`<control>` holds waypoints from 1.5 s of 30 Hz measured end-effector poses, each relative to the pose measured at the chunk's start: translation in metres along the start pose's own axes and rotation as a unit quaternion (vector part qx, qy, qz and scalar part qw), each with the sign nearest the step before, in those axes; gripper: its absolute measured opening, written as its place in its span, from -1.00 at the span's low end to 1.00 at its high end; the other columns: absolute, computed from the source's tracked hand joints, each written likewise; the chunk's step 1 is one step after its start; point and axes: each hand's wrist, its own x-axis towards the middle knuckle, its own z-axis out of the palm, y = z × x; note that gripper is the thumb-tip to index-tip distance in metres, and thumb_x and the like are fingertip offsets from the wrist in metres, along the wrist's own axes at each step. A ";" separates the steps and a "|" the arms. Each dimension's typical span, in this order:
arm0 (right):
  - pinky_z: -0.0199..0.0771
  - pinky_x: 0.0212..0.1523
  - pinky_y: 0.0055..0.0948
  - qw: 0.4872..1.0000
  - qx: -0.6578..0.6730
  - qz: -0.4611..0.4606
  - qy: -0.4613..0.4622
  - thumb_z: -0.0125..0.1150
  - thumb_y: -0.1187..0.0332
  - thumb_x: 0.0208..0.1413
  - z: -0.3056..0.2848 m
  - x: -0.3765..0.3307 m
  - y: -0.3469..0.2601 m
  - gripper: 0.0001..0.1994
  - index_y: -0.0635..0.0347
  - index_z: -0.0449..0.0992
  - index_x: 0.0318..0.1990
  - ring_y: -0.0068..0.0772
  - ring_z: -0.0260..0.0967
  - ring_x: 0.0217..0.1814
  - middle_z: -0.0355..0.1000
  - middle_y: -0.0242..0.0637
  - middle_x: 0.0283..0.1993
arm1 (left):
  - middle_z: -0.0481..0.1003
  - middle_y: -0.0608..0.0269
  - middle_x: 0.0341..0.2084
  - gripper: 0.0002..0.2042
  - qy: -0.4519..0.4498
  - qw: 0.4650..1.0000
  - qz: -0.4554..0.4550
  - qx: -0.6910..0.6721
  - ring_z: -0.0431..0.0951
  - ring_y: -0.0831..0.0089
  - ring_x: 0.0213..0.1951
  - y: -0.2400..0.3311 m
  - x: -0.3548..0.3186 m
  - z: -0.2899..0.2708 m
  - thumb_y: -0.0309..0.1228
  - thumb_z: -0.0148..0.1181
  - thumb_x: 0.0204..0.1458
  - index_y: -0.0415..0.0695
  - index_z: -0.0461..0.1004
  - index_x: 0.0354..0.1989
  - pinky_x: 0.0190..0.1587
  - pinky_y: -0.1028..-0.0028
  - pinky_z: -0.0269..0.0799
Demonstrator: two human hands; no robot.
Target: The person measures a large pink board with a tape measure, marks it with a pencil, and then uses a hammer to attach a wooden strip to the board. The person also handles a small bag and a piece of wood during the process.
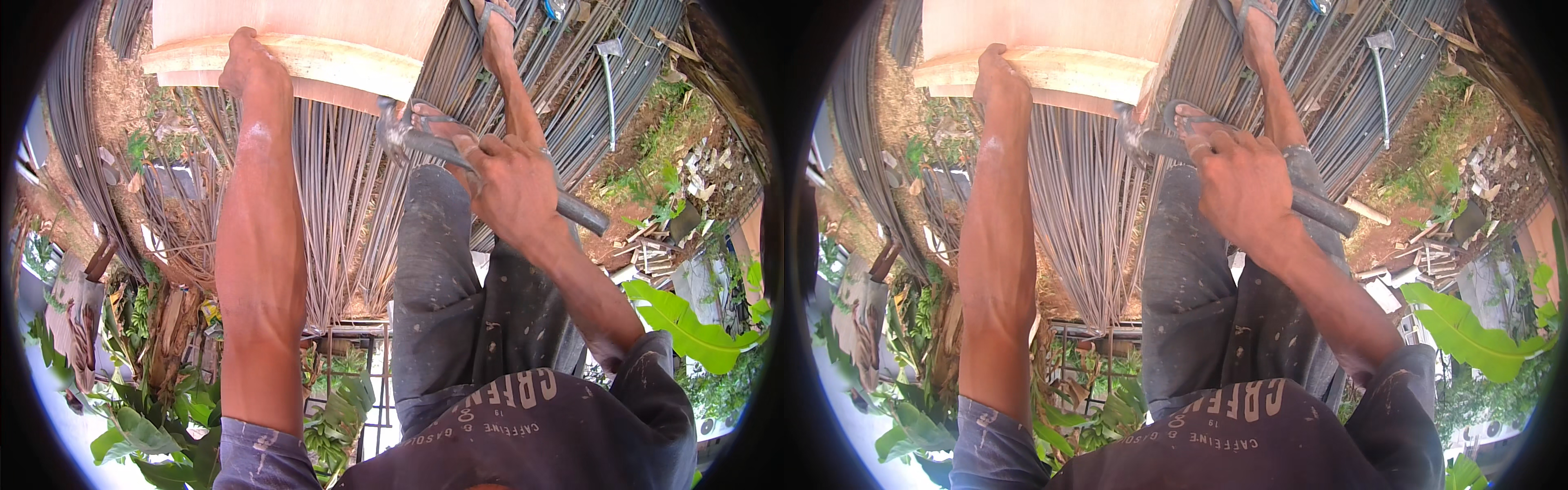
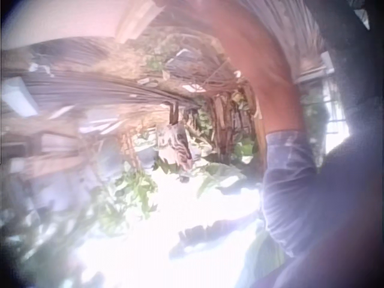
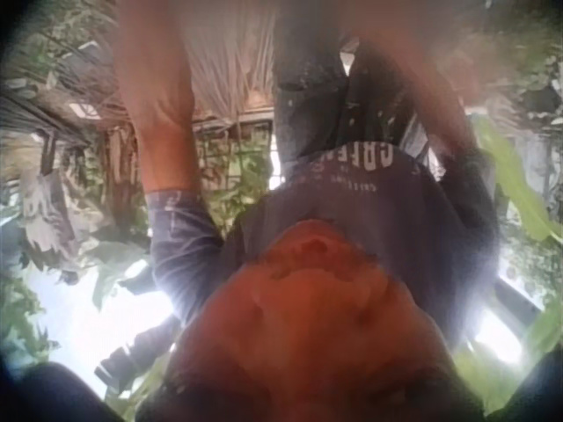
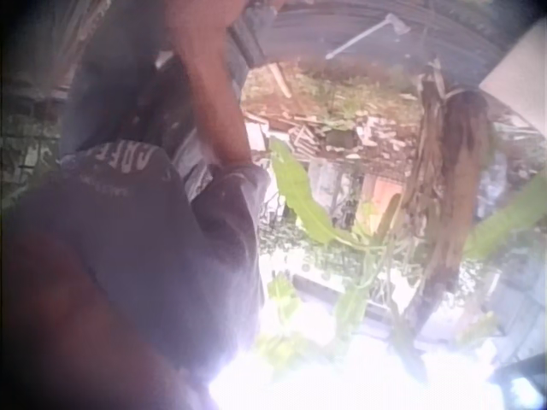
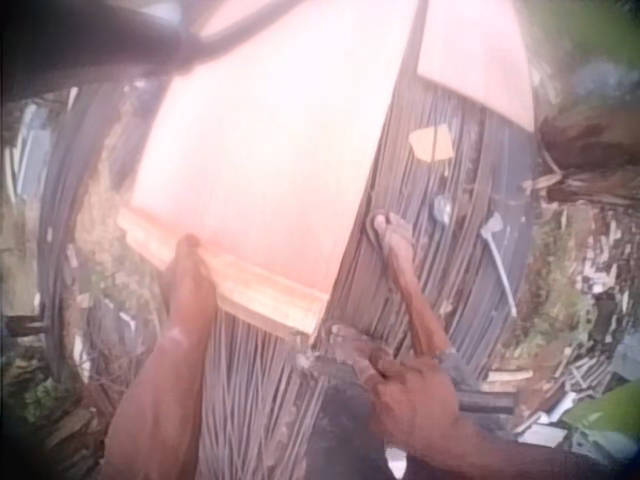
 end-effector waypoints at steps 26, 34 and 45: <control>0.37 -0.45 -0.36 0.966 0.254 0.008 0.038 0.52 0.28 -0.18 -0.021 0.156 -0.004 -0.67 0.29 0.46 -0.44 -0.40 0.35 -0.48 0.40 -0.29 -0.54 | 0.51 -0.26 -0.13 -0.61 -0.096 0.943 0.274 0.162 0.47 -0.10 -0.03 -0.017 0.015 -0.020 -0.20 0.06 0.08 -0.30 0.52 -0.12 -0.01 0.14 0.34; 0.34 -0.53 -0.46 0.967 0.241 0.020 -0.081 0.44 0.29 -0.05 -0.033 0.161 -0.006 -0.73 0.26 0.46 -0.47 -0.50 0.35 -0.52 0.41 -0.34 -0.53 | 0.46 -0.10 -0.27 -0.64 -0.074 0.976 0.204 -0.033 0.44 0.13 -0.27 -0.037 0.022 -0.043 -0.38 0.08 0.04 -0.41 0.40 -0.05 -0.24 0.24 0.37; 0.51 -0.26 -0.19 0.990 0.131 -0.045 -0.013 0.44 0.16 -0.07 -0.017 0.172 -0.003 -0.59 0.35 0.51 -0.26 -0.17 0.54 -0.30 0.54 -0.03 -0.37 | 0.36 0.05 -0.24 -0.60 -0.190 0.898 -0.202 -0.343 0.39 0.34 -0.33 -0.145 -0.072 -0.140 -0.63 -0.07 0.12 -0.42 0.21 0.16 -0.22 0.37 0.46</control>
